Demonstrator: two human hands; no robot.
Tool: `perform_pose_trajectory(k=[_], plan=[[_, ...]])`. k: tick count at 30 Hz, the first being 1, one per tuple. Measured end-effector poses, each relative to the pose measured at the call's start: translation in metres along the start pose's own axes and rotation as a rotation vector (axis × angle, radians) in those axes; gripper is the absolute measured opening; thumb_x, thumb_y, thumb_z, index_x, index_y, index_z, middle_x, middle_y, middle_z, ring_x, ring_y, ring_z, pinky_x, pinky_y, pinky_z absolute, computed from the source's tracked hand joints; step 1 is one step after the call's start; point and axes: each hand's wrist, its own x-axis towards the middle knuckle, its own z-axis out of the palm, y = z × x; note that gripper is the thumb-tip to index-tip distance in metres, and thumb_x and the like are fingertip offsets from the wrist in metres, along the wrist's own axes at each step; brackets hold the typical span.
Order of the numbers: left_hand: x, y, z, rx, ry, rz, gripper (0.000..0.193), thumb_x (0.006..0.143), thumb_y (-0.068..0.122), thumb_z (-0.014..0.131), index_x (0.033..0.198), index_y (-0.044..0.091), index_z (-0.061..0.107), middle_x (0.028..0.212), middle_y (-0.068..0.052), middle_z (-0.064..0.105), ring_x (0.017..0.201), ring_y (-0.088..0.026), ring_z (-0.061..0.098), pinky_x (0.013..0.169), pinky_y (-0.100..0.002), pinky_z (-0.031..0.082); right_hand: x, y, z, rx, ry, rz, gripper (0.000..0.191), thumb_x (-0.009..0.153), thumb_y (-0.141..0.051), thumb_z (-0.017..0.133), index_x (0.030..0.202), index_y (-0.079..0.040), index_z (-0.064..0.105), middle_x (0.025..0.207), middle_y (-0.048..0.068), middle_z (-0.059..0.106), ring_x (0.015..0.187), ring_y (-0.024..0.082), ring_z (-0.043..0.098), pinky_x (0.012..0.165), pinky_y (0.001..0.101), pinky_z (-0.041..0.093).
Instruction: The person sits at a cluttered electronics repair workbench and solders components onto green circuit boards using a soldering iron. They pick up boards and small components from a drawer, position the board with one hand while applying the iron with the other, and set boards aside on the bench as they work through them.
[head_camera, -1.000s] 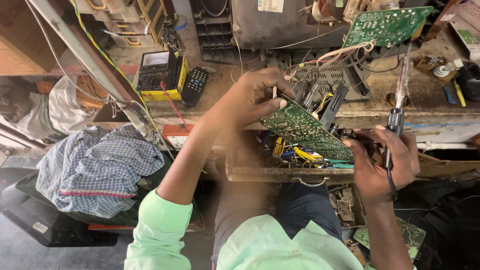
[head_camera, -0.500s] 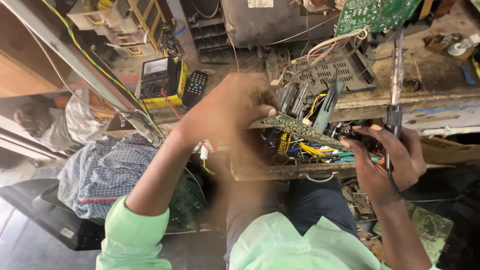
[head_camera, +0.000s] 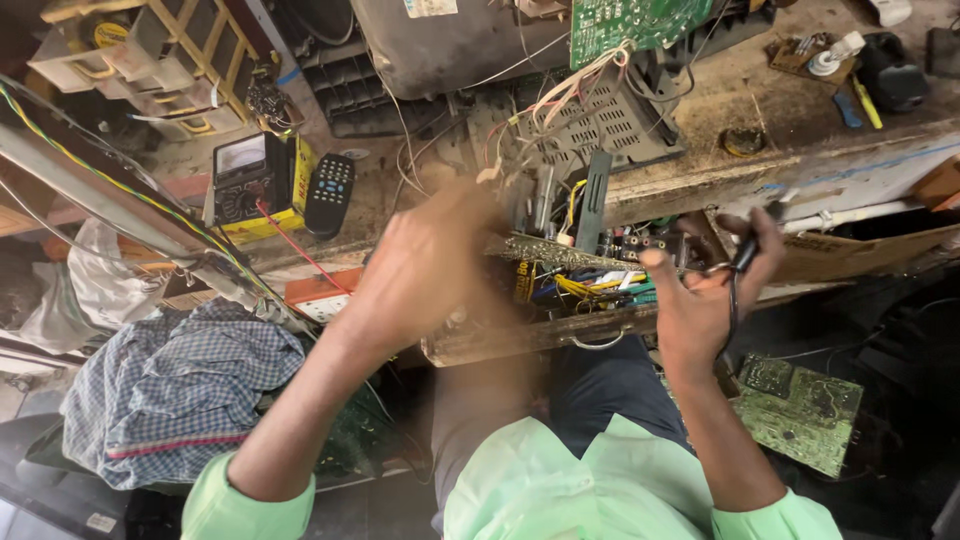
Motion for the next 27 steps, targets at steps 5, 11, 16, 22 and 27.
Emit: perform_pose_trajectory(k=[5, 11, 16, 22, 27], plan=[[0.001, 0.006, 0.011, 0.058, -0.031, -0.079, 0.027, 0.084, 0.015, 0.064, 0.108, 0.003, 0.063, 0.106, -0.022, 0.063, 0.1, -0.045, 0.062, 0.08, -0.052, 0.05, -0.001, 0.018, 0.003, 0.352, 0.097, 0.176, 0.067, 0.103, 0.009, 0.079, 0.15, -0.011, 0.035, 0.133, 0.007, 0.051, 0.122, 0.019, 0.057, 0.113, 0.0328, 0.048], [-0.019, 0.014, 0.005, 0.04, 0.081, 0.137, 0.035, 0.086, 0.002, 0.061, 0.121, 0.001, 0.061, 0.109, -0.019, 0.061, 0.104, -0.039, 0.065, 0.085, -0.047, 0.054, 0.01, 0.001, -0.003, 0.47, 0.13, 0.117, 0.057, 0.104, 0.016, 0.071, 0.146, -0.011, 0.043, 0.125, 0.002, 0.049, 0.113, 0.012, 0.051, 0.109, 0.0316, 0.049], [-0.033, 0.008, 0.018, 0.138, 0.146, 0.239, 0.036, 0.087, 0.008, 0.068, 0.121, 0.0, 0.06, 0.113, -0.016, 0.062, 0.104, -0.036, 0.065, 0.088, -0.044, 0.055, 0.043, -0.007, -0.004, 0.479, 0.143, -0.05, 0.061, 0.097, 0.017, 0.072, 0.142, -0.013, 0.044, 0.123, 0.001, 0.048, 0.108, 0.013, 0.049, 0.097, 0.0272, 0.047], [-0.052, -0.011, 0.059, 0.295, 0.267, 0.312, 0.042, 0.082, 0.011, 0.067, 0.121, -0.004, 0.061, 0.121, -0.022, 0.063, 0.113, -0.04, 0.065, 0.096, -0.047, 0.057, 0.078, 0.026, -0.003, 0.449, 0.05, -0.359, 0.056, 0.094, 0.01, 0.069, 0.14, -0.016, 0.05, 0.119, 0.003, 0.055, 0.105, 0.022, 0.062, 0.1, 0.0321, 0.053], [-0.056, -0.026, 0.101, 0.193, 0.283, 0.099, 0.033, 0.082, 0.007, 0.075, 0.112, -0.007, 0.07, 0.114, -0.022, 0.067, 0.11, -0.04, 0.066, 0.095, -0.05, 0.058, 0.092, 0.081, -0.006, 0.238, -0.045, -0.46, 0.056, 0.091, 0.011, 0.069, 0.138, -0.013, 0.052, 0.122, 0.009, 0.059, 0.11, 0.026, 0.061, 0.102, 0.0353, 0.052]])
